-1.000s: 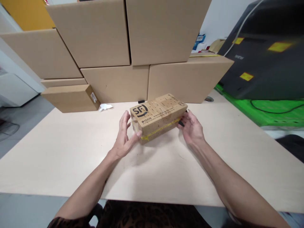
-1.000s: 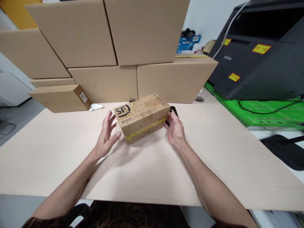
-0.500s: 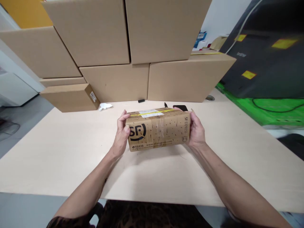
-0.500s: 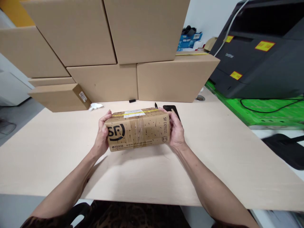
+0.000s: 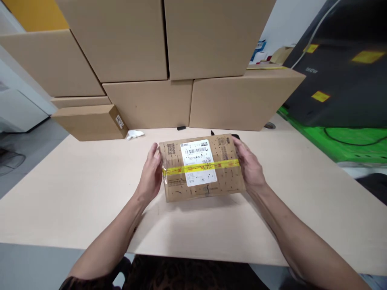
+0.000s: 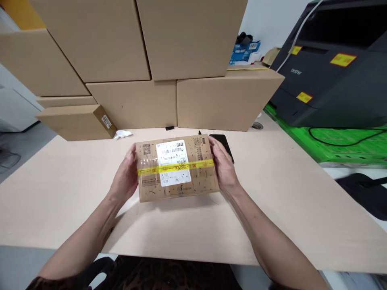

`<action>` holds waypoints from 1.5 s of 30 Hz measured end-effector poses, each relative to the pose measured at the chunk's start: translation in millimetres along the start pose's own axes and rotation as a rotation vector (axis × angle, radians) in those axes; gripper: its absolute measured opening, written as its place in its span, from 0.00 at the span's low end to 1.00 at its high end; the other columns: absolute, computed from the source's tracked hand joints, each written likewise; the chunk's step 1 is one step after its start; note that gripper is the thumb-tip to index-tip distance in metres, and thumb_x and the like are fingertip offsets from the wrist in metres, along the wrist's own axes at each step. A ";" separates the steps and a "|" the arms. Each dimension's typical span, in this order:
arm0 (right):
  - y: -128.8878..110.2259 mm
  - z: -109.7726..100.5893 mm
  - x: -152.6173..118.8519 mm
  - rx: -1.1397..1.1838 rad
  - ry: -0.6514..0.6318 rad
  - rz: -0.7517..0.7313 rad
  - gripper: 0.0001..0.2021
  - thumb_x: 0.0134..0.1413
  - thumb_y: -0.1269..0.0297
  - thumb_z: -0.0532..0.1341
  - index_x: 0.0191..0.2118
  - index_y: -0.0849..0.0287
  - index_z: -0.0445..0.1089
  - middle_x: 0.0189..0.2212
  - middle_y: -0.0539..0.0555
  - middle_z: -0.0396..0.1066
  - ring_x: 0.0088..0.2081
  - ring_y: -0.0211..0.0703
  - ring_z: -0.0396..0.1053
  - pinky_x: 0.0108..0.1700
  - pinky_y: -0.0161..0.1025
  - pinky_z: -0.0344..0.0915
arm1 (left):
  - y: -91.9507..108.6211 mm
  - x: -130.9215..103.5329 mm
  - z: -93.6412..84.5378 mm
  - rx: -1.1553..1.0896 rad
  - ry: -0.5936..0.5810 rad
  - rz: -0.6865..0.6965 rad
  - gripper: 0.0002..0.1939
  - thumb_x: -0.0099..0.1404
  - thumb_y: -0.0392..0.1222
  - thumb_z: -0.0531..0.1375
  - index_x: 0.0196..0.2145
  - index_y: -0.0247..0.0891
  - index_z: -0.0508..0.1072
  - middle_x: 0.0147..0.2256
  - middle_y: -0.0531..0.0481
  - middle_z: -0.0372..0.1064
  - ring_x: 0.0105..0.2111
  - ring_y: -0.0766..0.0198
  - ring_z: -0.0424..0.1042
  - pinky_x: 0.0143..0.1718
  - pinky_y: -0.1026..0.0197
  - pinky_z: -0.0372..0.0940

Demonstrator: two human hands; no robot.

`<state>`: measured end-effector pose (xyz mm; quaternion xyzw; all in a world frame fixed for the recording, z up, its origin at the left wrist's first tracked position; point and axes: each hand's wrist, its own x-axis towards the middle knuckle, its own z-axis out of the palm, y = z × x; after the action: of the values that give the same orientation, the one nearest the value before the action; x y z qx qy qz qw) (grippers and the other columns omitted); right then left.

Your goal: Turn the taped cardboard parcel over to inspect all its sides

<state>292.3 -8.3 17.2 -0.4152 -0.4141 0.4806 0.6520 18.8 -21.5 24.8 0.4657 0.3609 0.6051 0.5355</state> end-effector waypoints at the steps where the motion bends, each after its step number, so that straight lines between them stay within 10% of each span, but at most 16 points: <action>1: -3.5 1.6 -1.7 0.036 0.000 -0.042 0.18 0.57 0.41 0.70 0.50 0.40 0.82 0.58 0.48 0.80 0.65 0.55 0.71 0.68 0.54 0.68 | 1.8 -1.1 0.3 0.002 0.023 0.057 0.31 0.66 0.65 0.69 0.61 0.53 0.74 0.70 0.47 0.66 0.75 0.41 0.58 0.73 0.37 0.61; 7: -8.3 5.6 -2.3 0.103 0.012 -0.109 0.14 0.58 0.47 0.69 0.45 0.45 0.84 0.56 0.52 0.81 0.65 0.57 0.71 0.69 0.57 0.66 | 5.8 -4.3 3.4 0.070 0.076 0.304 0.26 0.66 0.60 0.71 0.59 0.54 0.77 0.67 0.50 0.68 0.75 0.44 0.56 0.76 0.43 0.55; 14: 0.7 4.1 1.9 0.054 0.069 0.019 0.14 0.52 0.46 0.73 0.42 0.44 0.85 0.49 0.51 0.83 0.60 0.58 0.75 0.63 0.57 0.70 | 2.6 3.0 5.4 0.048 0.076 -0.076 0.27 0.70 0.64 0.64 0.57 0.43 0.77 0.64 0.41 0.72 0.71 0.38 0.63 0.70 0.35 0.62; 22: -4.7 0.3 0.6 0.134 0.055 -0.152 0.14 0.57 0.44 0.68 0.42 0.42 0.84 0.50 0.52 0.83 0.62 0.60 0.73 0.66 0.60 0.69 | 4.5 1.7 -0.7 0.004 -0.025 0.127 0.34 0.57 0.57 0.75 0.59 0.52 0.74 0.67 0.49 0.69 0.71 0.41 0.61 0.72 0.41 0.60; 34: 20.1 -6.3 13.9 0.038 0.176 0.157 0.17 0.44 0.45 0.77 0.39 0.47 0.83 0.42 0.52 0.84 0.55 0.57 0.78 0.60 0.56 0.71 | -21.4 13.9 -12.4 0.057 0.171 -0.269 0.26 0.64 0.58 0.71 0.55 0.46 0.76 0.66 0.42 0.72 0.71 0.43 0.64 0.73 0.36 0.55; 39: 12.3 0.8 7.3 0.110 0.104 -0.013 0.17 0.52 0.45 0.73 0.45 0.43 0.82 0.52 0.50 0.83 0.63 0.54 0.73 0.66 0.54 0.68 | -13.2 13.0 -5.4 -0.010 -0.033 -0.121 0.30 0.59 0.45 0.74 0.59 0.45 0.77 0.67 0.44 0.71 0.71 0.44 0.64 0.72 0.43 0.59; 45: 5.8 -1.8 11.1 0.136 0.182 -0.113 0.14 0.54 0.46 0.70 0.40 0.47 0.83 0.43 0.52 0.83 0.47 0.49 0.78 0.47 0.45 0.74 | -10.8 15.7 -11.1 -0.012 0.056 0.045 0.27 0.54 0.41 0.73 0.53 0.48 0.79 0.59 0.48 0.76 0.63 0.49 0.70 0.66 0.46 0.64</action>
<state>294.6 3.3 12.7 -0.3876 -0.3425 0.4305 0.7397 11.8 -3.5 14.0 0.4533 0.3614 0.6322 0.5141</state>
